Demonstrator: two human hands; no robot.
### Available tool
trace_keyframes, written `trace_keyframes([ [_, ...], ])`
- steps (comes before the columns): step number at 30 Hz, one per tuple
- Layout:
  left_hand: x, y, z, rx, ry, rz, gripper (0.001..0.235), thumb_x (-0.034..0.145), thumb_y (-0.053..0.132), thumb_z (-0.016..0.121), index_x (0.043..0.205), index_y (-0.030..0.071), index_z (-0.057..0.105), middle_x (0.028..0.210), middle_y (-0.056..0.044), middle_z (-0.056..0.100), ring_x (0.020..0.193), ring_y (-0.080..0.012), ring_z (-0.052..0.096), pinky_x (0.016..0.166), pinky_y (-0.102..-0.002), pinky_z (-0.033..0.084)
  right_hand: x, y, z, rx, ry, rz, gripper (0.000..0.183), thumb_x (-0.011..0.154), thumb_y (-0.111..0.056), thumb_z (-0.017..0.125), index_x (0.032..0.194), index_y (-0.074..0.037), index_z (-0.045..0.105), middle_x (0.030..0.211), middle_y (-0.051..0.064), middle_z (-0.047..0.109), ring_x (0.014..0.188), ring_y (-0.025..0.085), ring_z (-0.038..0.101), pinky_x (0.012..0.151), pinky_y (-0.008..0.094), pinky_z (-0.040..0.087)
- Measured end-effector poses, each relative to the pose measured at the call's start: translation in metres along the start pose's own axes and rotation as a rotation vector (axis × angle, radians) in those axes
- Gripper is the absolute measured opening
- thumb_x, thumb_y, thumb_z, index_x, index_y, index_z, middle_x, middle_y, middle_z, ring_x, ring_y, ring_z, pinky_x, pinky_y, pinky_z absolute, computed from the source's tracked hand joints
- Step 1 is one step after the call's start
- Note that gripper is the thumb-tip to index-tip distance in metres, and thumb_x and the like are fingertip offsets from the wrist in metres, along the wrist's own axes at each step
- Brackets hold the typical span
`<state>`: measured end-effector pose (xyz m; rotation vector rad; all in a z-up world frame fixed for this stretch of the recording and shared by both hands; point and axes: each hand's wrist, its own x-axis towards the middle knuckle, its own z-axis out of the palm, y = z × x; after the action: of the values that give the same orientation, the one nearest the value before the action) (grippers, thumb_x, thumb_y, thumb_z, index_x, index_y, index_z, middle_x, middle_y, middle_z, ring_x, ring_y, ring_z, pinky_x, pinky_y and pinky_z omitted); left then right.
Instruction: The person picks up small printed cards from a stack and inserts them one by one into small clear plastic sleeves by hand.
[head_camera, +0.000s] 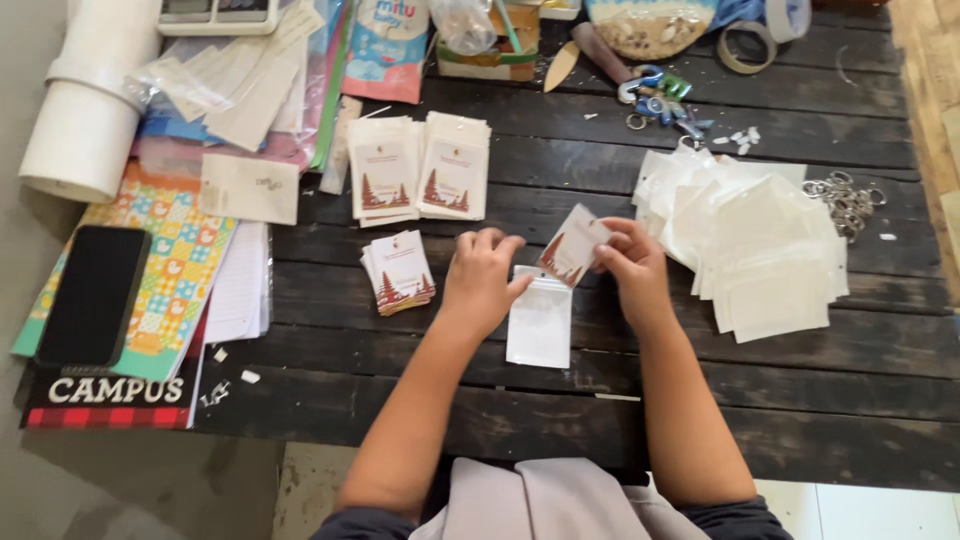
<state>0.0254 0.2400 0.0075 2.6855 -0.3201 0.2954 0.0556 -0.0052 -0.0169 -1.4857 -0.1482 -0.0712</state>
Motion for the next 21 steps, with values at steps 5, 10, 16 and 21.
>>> trace_keyframes([
  [5,-0.003,0.003,0.030,0.018,-0.028,-0.101,0.053,0.060,0.045,0.089,0.103,0.023,0.067,0.103,-0.004,0.056,0.103,-0.0326,0.057,0.080,-0.043,0.051,0.002,0.008,-0.002,0.029,0.100,0.050,0.021,0.092,-0.002,0.070,0.113,-0.001,0.067,0.073,0.010,0.062,0.064,0.016,0.064,0.063,0.026,0.054],
  [10,-0.007,-0.009,0.034,-0.079,-0.041,-0.080,0.050,0.059,0.043,0.090,0.098,0.025,0.065,0.106,-0.001,0.053,0.106,-0.0314,0.055,0.085,-0.043,0.049,0.001,0.005,0.005,0.115,0.166,0.094,0.011,0.093,-0.006,0.073,0.102,-0.002,0.070,0.074,0.006,0.063,0.066,0.010,0.061,0.065,0.023,0.051],
  [16,-0.002,-0.001,0.024,-0.287,-0.044,-0.104,0.035,0.073,0.026,0.087,0.094,0.026,0.059,0.100,0.006,0.055,0.104,-0.0227,0.057,0.089,-0.039,0.047,-0.005,-0.014,0.014,0.265,0.159,0.090,0.017,0.091,0.001,0.072,0.104,-0.001,0.063,0.093,0.014,0.072,0.078,0.017,0.070,0.074,0.032,0.057],
  [21,-0.001,0.010,0.031,-1.037,-0.090,-0.421,0.036,0.082,0.013,0.080,0.113,0.028,0.067,0.097,-0.002,0.076,0.088,-0.0171,0.071,0.082,-0.032,0.057,-0.001,-0.001,0.008,0.283,0.141,0.046,0.025,0.091,0.009,0.067,0.111,-0.001,0.056,0.091,0.016,0.069,0.080,0.020,0.070,0.074,0.033,0.058],
])
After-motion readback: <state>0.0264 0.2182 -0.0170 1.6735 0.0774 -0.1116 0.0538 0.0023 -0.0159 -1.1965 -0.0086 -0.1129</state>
